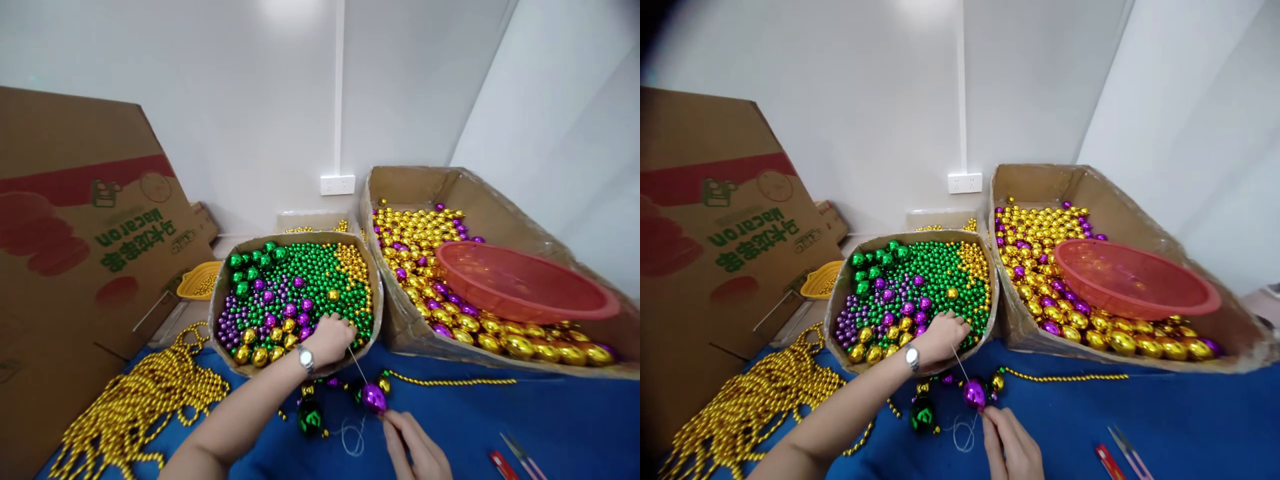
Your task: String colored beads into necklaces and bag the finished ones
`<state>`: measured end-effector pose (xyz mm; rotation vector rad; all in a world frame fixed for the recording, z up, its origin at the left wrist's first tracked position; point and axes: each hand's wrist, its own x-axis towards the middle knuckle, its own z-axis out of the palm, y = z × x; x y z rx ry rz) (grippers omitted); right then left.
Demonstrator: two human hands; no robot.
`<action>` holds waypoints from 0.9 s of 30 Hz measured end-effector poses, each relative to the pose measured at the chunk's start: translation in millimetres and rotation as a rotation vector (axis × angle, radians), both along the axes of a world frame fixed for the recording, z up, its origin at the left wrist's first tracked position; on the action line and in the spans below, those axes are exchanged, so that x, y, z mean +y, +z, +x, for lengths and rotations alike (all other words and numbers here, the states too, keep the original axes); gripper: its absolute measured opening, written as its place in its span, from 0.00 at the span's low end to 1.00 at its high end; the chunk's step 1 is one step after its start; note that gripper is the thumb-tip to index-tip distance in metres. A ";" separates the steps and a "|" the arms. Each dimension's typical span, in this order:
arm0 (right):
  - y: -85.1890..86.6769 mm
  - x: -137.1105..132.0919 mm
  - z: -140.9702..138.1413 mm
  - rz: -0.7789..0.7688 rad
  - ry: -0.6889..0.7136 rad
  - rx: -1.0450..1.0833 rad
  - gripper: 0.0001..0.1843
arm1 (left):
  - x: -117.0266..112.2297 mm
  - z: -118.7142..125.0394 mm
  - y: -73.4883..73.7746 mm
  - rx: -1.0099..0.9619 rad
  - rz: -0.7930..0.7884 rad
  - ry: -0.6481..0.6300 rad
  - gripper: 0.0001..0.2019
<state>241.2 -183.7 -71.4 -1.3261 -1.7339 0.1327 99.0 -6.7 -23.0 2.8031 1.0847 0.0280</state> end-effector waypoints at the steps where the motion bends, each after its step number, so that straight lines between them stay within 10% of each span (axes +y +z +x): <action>1: 0.3 -1.0 1.0 0.002 -0.007 -0.005 0.11 | 0.1 -2.8 0.7 0.017 0.010 0.007 0.07; 14: -1.4 4.2 -2.3 0.048 -0.015 -0.021 0.12 | 17.3 50.2 -10.5 -0.023 0.014 0.045 0.09; 27: -3.0 -0.8 1.3 0.013 -0.026 0.027 0.13 | 16.1 31.3 -5.2 -0.364 -0.168 0.225 0.08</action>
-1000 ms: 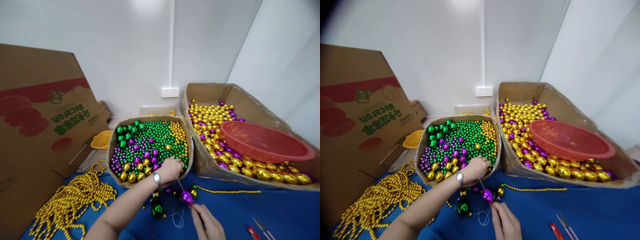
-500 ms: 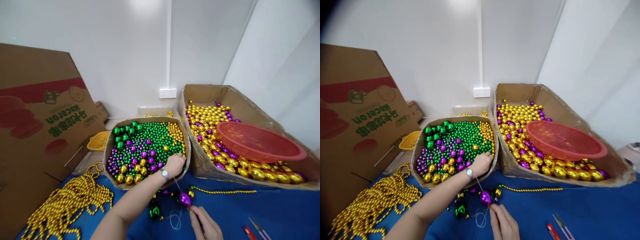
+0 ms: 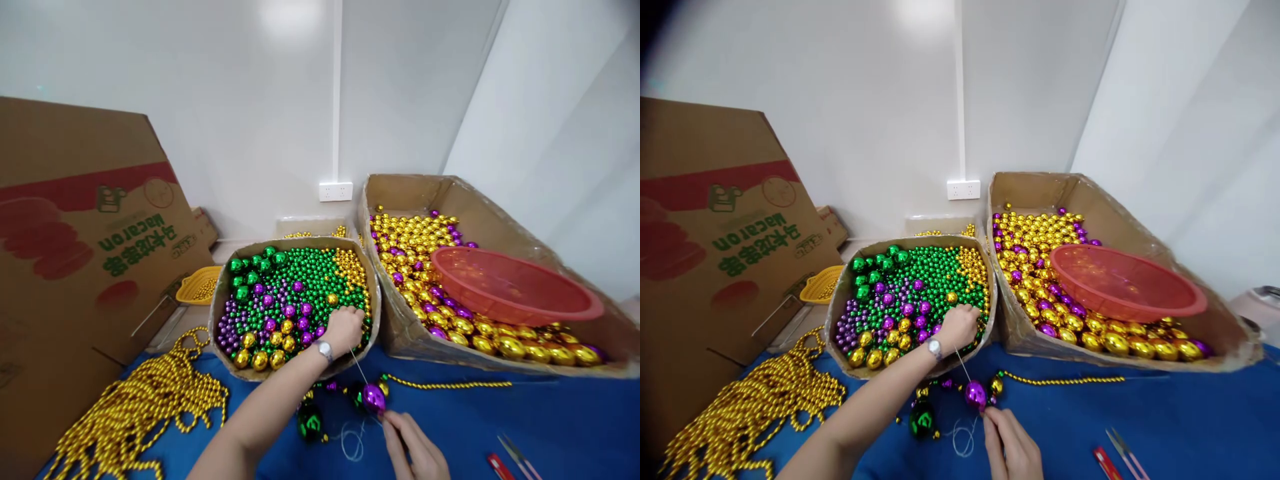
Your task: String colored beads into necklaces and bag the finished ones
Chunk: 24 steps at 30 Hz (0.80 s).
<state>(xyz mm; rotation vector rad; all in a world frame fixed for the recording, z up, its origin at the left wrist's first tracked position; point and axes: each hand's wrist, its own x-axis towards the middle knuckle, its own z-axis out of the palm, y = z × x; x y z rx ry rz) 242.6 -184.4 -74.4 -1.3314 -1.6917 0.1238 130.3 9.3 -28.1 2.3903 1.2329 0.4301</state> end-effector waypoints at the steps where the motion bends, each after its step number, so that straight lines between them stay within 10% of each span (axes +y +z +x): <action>1: 0.0 -0.7 1.0 -0.003 -0.013 -0.008 0.13 | -1.2 -5.9 2.5 -0.036 -0.013 0.022 0.09; 10: 2.3 5.3 -3.0 -0.047 0.067 0.017 0.12 | -50.9 -64.9 8.9 -1.297 -1.035 0.172 0.15; 24: 4.8 6.7 -15.9 -0.021 0.118 0.019 0.12 | -73.9 -78.7 5.5 -1.483 -1.169 0.283 0.13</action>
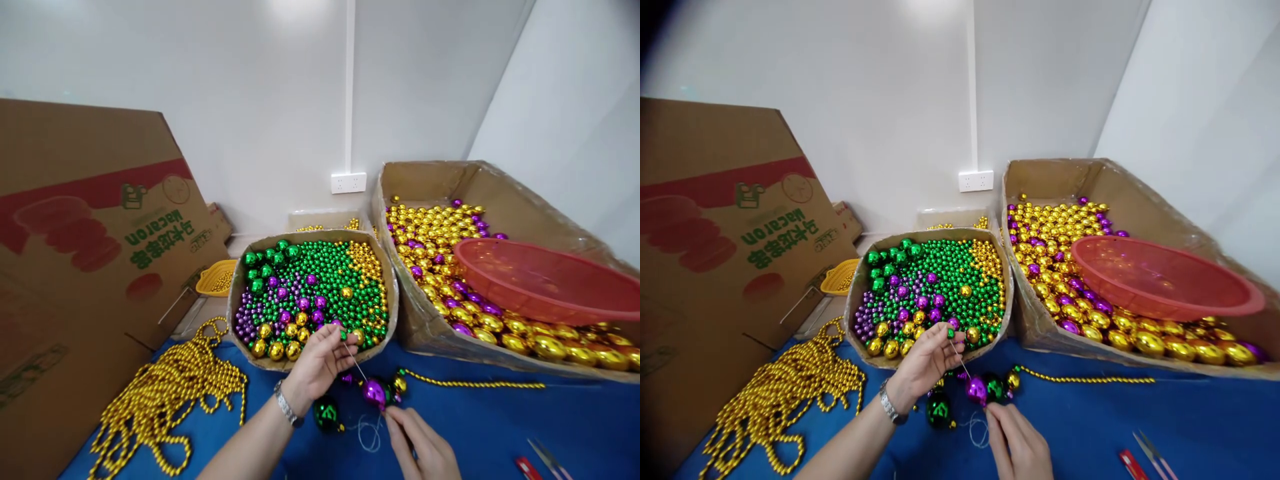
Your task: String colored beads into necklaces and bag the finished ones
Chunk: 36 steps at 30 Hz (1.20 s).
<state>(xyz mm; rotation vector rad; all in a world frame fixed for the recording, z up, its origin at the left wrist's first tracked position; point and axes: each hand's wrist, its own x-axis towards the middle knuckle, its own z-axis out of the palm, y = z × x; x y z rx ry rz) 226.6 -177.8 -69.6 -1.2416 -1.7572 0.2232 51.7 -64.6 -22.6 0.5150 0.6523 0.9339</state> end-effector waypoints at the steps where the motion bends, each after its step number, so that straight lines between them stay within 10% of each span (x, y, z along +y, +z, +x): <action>1: 0.0 -0.5 0.1 -0.001 0.000 -0.001 0.12 | -0.5 0.0 0.2 -0.002 0.001 0.005 0.13; 11: 2.1 -1.5 0.2 0.003 -0.031 -0.027 0.12 | -12.2 1.8 5.4 0.257 0.343 0.010 0.16; 16: 0.4 1.3 8.3 0.021 -0.099 -0.029 0.12 | 14.1 10.7 10.6 0.965 0.975 0.000 0.13; 20: -4.8 1.6 12.6 0.030 -0.103 -0.039 0.12 | 40.7 26.3 3.4 1.483 1.333 -0.331 0.10; 25: -7.9 -1.3 12.7 0.020 -0.108 -0.030 0.12 | 45.6 27.7 -1.6 1.440 1.247 -0.292 0.08; 31: -6.3 -1.7 10.0 -0.013 -0.063 -0.009 0.11 | 31.7 3.0 8.3 0.338 0.357 -0.035 0.15; 36: -6.4 -0.6 4.6 -0.003 -0.016 -0.018 0.10 | 19.5 -4.6 12.9 0.107 0.148 0.012 0.14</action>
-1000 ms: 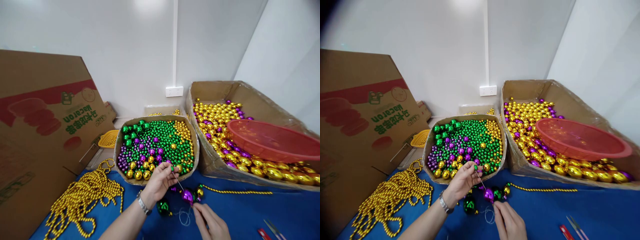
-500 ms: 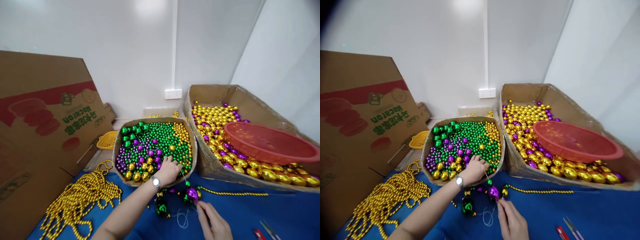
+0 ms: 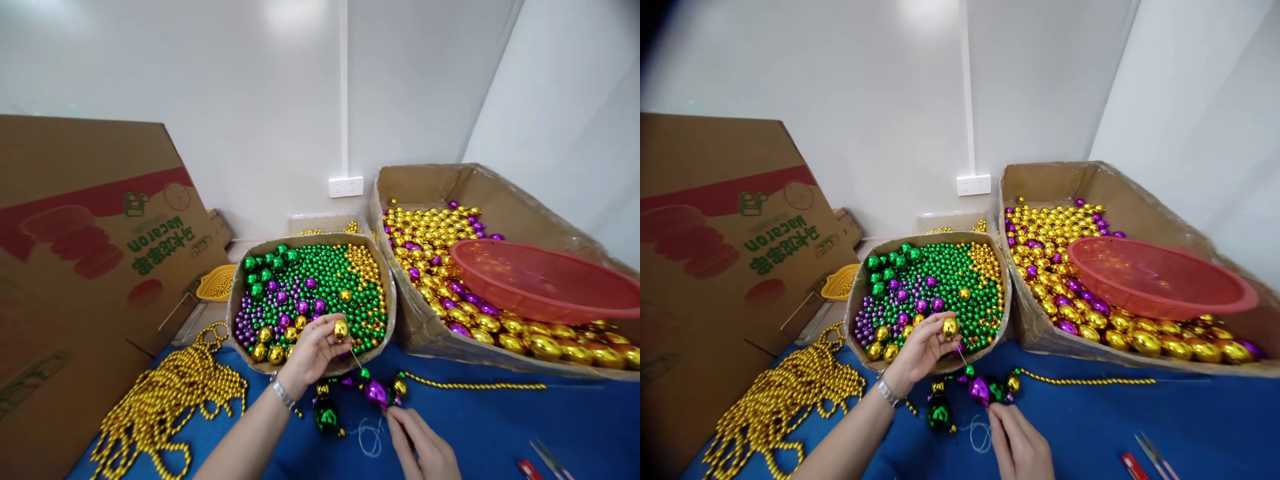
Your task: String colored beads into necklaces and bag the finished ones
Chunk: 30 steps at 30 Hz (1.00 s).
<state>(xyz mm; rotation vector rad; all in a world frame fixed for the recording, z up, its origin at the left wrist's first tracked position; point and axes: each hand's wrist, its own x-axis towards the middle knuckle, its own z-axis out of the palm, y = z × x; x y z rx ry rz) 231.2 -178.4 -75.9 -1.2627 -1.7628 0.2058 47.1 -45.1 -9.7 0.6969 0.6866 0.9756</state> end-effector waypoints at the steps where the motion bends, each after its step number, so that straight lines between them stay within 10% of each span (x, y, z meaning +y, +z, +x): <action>1: 0.0 0.1 -1.1 0.000 0.004 -0.006 0.10 | -1.6 -0.1 -0.1 -0.013 -0.008 0.016 0.14; 20: -14.2 0.4 -6.5 -0.060 -0.012 0.059 0.09 | -36.1 12.3 -8.0 -0.067 0.001 0.069 0.12; 30: -21.0 -9.1 -11.0 -0.696 0.071 0.528 0.21 | -41.1 8.8 -17.1 -0.171 -0.064 0.082 0.12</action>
